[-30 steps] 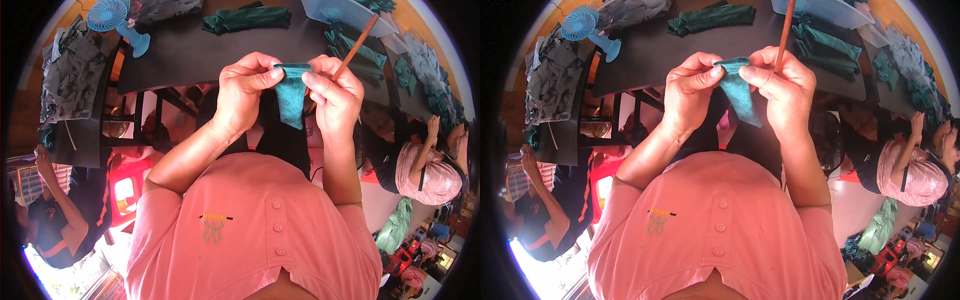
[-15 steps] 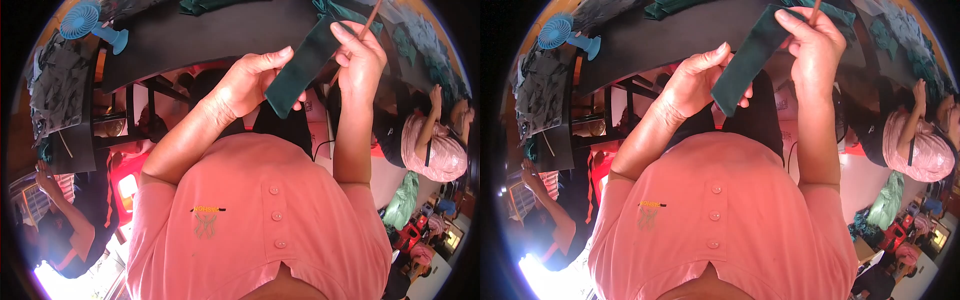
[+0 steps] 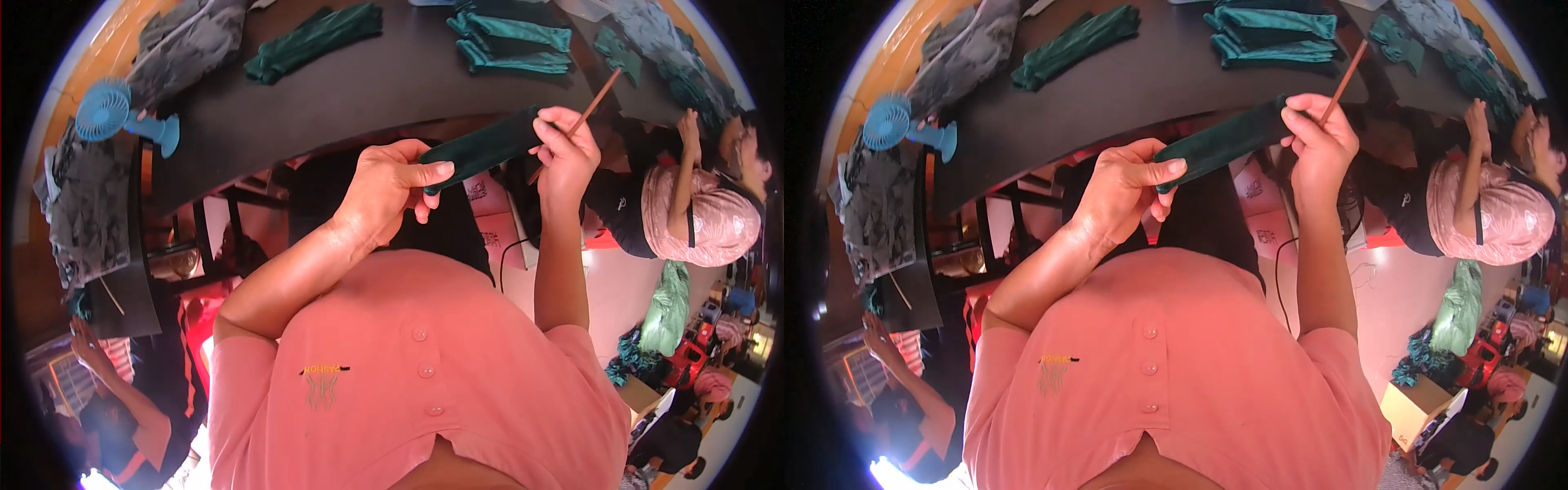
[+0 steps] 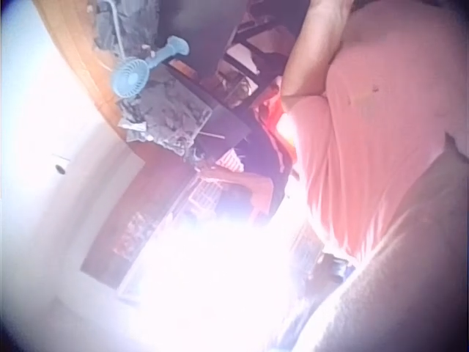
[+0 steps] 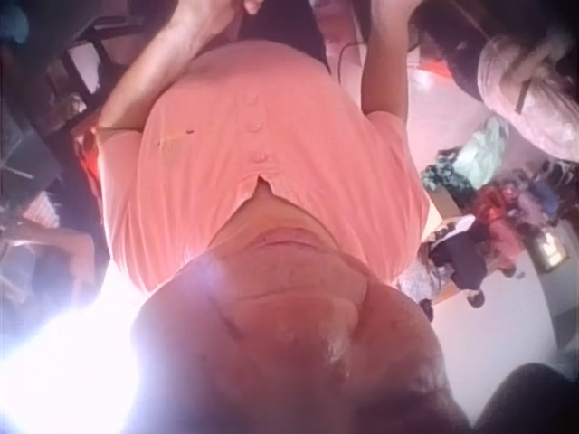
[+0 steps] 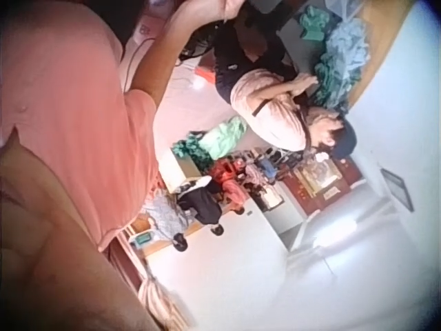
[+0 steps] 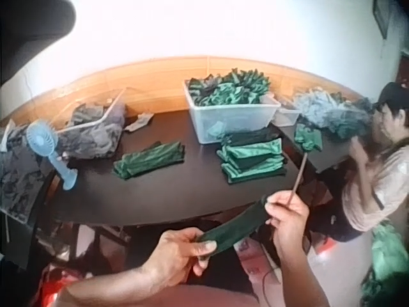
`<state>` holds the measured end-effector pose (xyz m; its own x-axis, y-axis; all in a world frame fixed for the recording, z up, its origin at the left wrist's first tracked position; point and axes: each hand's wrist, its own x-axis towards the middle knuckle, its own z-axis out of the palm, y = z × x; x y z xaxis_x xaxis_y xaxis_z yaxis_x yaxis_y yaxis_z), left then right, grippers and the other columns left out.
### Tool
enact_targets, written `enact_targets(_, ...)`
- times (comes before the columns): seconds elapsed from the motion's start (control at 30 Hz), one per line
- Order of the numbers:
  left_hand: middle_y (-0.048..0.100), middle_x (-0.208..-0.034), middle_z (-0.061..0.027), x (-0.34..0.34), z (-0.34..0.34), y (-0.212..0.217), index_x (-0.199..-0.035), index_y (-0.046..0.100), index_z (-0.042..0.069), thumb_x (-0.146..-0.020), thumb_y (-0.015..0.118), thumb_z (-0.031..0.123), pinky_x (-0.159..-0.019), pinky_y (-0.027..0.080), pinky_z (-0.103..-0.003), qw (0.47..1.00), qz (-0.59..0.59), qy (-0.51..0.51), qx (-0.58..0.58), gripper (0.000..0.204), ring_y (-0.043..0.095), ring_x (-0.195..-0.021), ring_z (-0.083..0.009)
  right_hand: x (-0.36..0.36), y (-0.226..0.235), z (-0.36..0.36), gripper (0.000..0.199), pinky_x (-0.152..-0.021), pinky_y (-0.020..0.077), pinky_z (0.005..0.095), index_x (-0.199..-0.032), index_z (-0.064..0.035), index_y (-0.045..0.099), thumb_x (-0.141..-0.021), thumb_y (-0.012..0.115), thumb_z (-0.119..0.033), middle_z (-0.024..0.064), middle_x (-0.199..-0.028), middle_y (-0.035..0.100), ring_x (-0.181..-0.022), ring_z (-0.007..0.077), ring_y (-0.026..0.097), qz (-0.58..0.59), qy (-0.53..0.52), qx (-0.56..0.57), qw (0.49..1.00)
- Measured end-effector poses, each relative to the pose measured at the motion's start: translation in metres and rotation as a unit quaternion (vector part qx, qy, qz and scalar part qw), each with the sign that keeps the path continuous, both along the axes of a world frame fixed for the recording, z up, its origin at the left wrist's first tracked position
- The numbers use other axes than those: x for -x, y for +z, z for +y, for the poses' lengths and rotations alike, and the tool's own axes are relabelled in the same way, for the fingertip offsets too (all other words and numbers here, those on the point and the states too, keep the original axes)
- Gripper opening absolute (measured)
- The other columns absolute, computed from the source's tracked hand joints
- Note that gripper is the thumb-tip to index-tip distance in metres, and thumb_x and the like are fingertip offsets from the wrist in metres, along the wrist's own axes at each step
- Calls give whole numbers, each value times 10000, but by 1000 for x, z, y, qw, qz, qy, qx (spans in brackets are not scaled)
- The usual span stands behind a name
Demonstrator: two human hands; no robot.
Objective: The recorder is using a thin wooden stick to turn narrow tubes of green fabric inside out.
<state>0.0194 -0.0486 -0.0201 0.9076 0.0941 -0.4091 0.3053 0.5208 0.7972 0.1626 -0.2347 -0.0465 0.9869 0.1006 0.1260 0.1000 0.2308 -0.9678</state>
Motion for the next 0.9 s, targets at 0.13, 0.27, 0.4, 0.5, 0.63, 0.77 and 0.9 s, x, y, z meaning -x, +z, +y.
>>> enact_targets(0.13, 569, -698, -62, -37, 2, 9, -1002, 594, -56, -825, 706, 46, -436, 434, -264, 996, -48, 31, -68, 233, 542, -522, -140, -27, 6, -18, 165, -562, 447, 212, -944, -4, 672, -788, 641, 41, 39, -865, 659, -705, 80, 590, -76, -4, 17, 997)
enact_targets(0.27, 606, -750, -82, -118, 14, 32, -1092, 611, -65, -802, 683, 7, -440, 427, -259, 973, -136, 72, -175, 307, 564, -543, -145, -97, 38, -6, 138, -557, 404, 207, -920, -19, 692, -803, 627, 18, 0, -791, 637, -640, 54, 525, -202, -14, 54, 978)
enact_targets(0.4, 615, -727, -54, -207, 25, 23, -972, 676, 13, -737, 710, -9, -446, 423, -272, 920, -143, 107, -349, 238, 541, -530, -120, -203, 19, 8, 139, -602, 423, 258, -914, -140, 710, -816, 657, -59, -22, -671, 614, -643, 78, 533, -263, -35, 278, 923)
enact_targets(0.5, 692, -833, -121, -236, 39, -31, -940, 695, 64, -709, 739, 122, -717, 520, -382, 735, -136, 93, -658, 242, 655, -763, -279, -224, -14, 25, 96, -684, 486, 365, -919, -217, 692, -835, 669, -257, 25, -840, 682, -796, 250, 656, -366, -34, 478, 798)
enact_targets(0.63, 689, -857, -135, -228, 36, -31, -917, 697, 91, -714, 728, 212, -776, 510, -409, 745, -163, 85, -641, 237, 649, -851, -327, -224, -9, 8, 188, -695, 476, 428, -969, -245, 676, -850, 644, -386, 40, -876, 603, -843, 300, 630, -378, -23, 503, 777)
enact_targets(0.77, 686, -905, -142, -227, 30, -37, -970, 681, 113, -748, 681, 238, -814, 506, -430, 755, -148, 86, -633, 254, 641, -922, -335, -218, -1, 7, 246, -706, 468, 422, -1000, -238, 679, -861, 622, -432, 57, -890, 574, -866, 301, 617, -347, -51, 579, 736)
enact_targets(0.9, 685, -931, -165, -213, 39, -23, -1020, 670, 68, -756, 711, 341, -852, 497, -416, 800, -160, 88, -572, 382, 638, -949, -342, -204, 10, -5, 324, -754, 465, 376, -1068, -244, 685, -882, 582, -489, 46, -1003, 567, -867, 259, 625, -352, -70, 557, 749)
